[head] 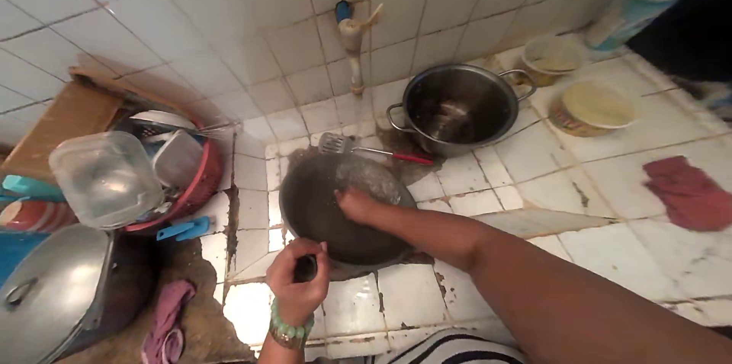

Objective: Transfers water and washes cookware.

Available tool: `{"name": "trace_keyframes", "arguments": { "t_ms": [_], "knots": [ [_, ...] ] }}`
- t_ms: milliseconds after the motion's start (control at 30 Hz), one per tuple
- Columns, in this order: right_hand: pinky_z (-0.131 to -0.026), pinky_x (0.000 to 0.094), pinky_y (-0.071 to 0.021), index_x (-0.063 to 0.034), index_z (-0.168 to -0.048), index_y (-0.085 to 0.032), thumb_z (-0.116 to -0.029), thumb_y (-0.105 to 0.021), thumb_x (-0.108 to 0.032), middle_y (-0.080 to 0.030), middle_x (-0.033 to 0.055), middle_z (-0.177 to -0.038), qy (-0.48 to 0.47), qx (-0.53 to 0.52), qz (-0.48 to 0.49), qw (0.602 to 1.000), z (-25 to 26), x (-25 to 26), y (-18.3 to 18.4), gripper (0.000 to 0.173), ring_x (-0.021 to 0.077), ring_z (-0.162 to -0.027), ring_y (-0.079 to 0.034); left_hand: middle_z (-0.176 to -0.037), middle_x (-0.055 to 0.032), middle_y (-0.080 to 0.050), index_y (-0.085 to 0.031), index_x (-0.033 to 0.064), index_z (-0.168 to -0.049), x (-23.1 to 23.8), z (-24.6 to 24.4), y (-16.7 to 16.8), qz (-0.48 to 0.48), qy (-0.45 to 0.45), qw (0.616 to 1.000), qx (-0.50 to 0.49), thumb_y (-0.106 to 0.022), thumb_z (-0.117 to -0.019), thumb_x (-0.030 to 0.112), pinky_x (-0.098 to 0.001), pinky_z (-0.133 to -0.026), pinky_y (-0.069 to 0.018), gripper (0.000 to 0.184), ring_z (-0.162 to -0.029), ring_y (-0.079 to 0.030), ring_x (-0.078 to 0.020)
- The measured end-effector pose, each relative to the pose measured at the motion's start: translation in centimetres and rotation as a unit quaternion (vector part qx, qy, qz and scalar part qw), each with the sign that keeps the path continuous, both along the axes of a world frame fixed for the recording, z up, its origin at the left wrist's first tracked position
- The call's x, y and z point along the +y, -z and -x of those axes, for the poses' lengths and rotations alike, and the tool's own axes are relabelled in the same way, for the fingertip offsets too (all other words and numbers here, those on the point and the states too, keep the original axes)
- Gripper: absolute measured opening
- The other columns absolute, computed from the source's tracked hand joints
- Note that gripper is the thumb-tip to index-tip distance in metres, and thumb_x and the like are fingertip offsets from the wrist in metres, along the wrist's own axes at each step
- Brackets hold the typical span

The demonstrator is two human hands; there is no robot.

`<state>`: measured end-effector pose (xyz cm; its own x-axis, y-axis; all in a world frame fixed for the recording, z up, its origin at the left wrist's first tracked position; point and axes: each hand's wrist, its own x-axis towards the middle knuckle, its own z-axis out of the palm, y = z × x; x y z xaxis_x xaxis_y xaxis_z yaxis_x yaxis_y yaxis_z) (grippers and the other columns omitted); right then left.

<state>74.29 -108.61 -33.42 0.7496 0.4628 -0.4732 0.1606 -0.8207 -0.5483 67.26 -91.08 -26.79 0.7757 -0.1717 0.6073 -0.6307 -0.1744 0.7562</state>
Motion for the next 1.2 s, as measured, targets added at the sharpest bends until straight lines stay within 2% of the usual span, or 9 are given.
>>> {"name": "trace_keyframes", "arguments": {
  "t_ms": [200, 333, 433, 600, 733, 833, 933, 1033, 1200],
  "knots": [
    [-0.110, 0.0620, -0.0415, 0.0120, -0.147, -0.045, -0.1068, -0.043, -0.002, -0.057, 0.0380, -0.133, -0.052, -0.032, -0.031, 0.998, 1.2, -0.2, -0.5, 0.042, 0.0554, -0.129, -0.052, -0.087, 0.0062, -0.071, -0.066, 0.0112, -0.094, -0.1, -0.2, -0.1, -0.008, 0.000, 1.000, 0.000, -0.071, -0.0907, 0.011, -0.0149, -0.069, -0.0580, 0.006, -0.079, -0.068, 0.0026],
    [-0.107, 0.0655, -0.0415, 0.0163, -0.126, -0.060, -0.1040, -0.047, 0.001, -0.055, 0.0381, -0.135, -0.086, -0.022, 0.004, 0.996, 1.0, 0.5, -0.7, 0.030, 0.0564, -0.126, -0.053, -0.086, 0.0065, -0.071, -0.066, 0.0120, -0.093, 0.2, 0.0, -0.3, -0.013, -0.005, 1.000, -0.003, -0.072, -0.0898, 0.013, -0.0149, -0.070, -0.0581, 0.007, -0.080, -0.068, 0.0027],
    [-0.099, 0.0634, -0.0491, 0.0135, -0.139, -0.052, -0.1038, -0.051, -0.002, -0.064, 0.0360, -0.119, -0.077, -0.050, -0.119, 0.989, 3.6, 2.1, -2.7, 0.039, 0.0530, -0.116, -0.061, -0.089, 0.0093, -0.071, -0.067, 0.0162, -0.096, 0.7, -0.3, 0.3, -0.005, -0.006, 1.000, 0.000, -0.072, -0.0913, 0.016, -0.0158, -0.071, -0.0589, 0.007, -0.081, -0.069, 0.0023],
    [-0.113, 0.0604, -0.0390, 0.0042, -0.159, -0.029, -0.1093, -0.039, -0.007, -0.049, 0.0378, -0.144, 0.061, 0.001, -0.008, 0.998, -2.2, -0.1, 0.4, 0.052, 0.0525, -0.137, -0.047, -0.089, 0.0091, -0.070, -0.067, 0.0159, -0.097, 0.4, -0.3, -0.2, -0.009, 0.012, 1.000, 0.005, -0.072, -0.0924, 0.014, -0.0154, -0.070, -0.0585, 0.007, -0.081, -0.068, 0.0021],
    [-0.108, 0.0647, -0.0418, 0.0160, -0.142, -0.046, -0.1074, -0.041, -0.003, -0.051, 0.0382, -0.140, 0.016, 0.059, 0.071, 0.996, 0.7, -3.9, 0.7, 0.040, 0.0548, -0.130, -0.051, -0.089, 0.0085, -0.070, -0.066, 0.0149, -0.096, -0.1, -0.2, -0.4, -0.015, 0.004, 1.000, -0.003, -0.072, -0.0920, 0.013, -0.0150, -0.070, -0.0583, 0.007, -0.081, -0.068, 0.0026],
    [-0.095, 0.0641, -0.0497, 0.0122, -0.127, -0.061, -0.1056, -0.050, -0.005, -0.065, 0.0345, -0.113, -0.043, 0.045, -0.068, 0.996, 4.7, -2.4, -3.7, 0.029, 0.0515, -0.109, -0.064, -0.089, 0.0093, -0.070, -0.066, 0.0157, -0.096, -0.6, -0.8, -0.6, -0.014, 0.002, 1.000, -0.008, -0.072, -0.0918, 0.015, -0.0142, -0.070, -0.0577, 0.007, -0.080, -0.067, 0.0036],
    [-0.103, 0.0590, -0.0475, 0.0014, -0.146, -0.054, -0.1081, -0.049, -0.010, -0.069, 0.0288, -0.119, -0.026, 0.015, -0.181, 0.983, 2.5, 0.4, -3.5, 0.040, 0.0459, -0.115, -0.065, -0.089, 0.0113, -0.071, -0.068, 0.0184, -0.097, -0.3, -1.4, -0.9, -0.020, 0.005, 1.000, 0.002, -0.073, -0.0906, 0.016, -0.0151, -0.067, -0.0584, 0.008, -0.078, -0.068, 0.0035],
    [-0.111, 0.0596, -0.0414, -0.0027, -0.155, -0.044, -0.1094, -0.047, -0.013, -0.063, 0.0308, -0.130, 0.015, 0.009, -0.116, 0.993, -0.4, -0.6, -0.7, 0.047, 0.0481, -0.127, -0.057, -0.089, 0.0150, -0.071, -0.069, 0.0214, -0.097, 0.2, -2.1, -1.7, -0.039, -0.002, 0.999, 0.017, -0.073, -0.0912, 0.017, -0.0147, -0.067, -0.0580, 0.008, -0.077, -0.067, 0.0048],
    [-0.105, 0.0684, -0.0421, 0.0135, -0.126, -0.062, -0.1039, -0.053, -0.003, -0.058, 0.0353, -0.134, 0.103, 0.062, 0.003, 0.993, 0.9, -8.0, -0.6, 0.029, 0.0526, -0.129, -0.054, -0.090, 0.0119, -0.068, -0.065, 0.0092, -0.098, -2.0, -4.8, -5.4, -0.119, 0.017, 0.993, -0.015, -0.074, -0.0880, 0.016, -0.0106, -0.070, -0.0551, 0.016, -0.079, -0.063, 0.0092]
  ]
}}
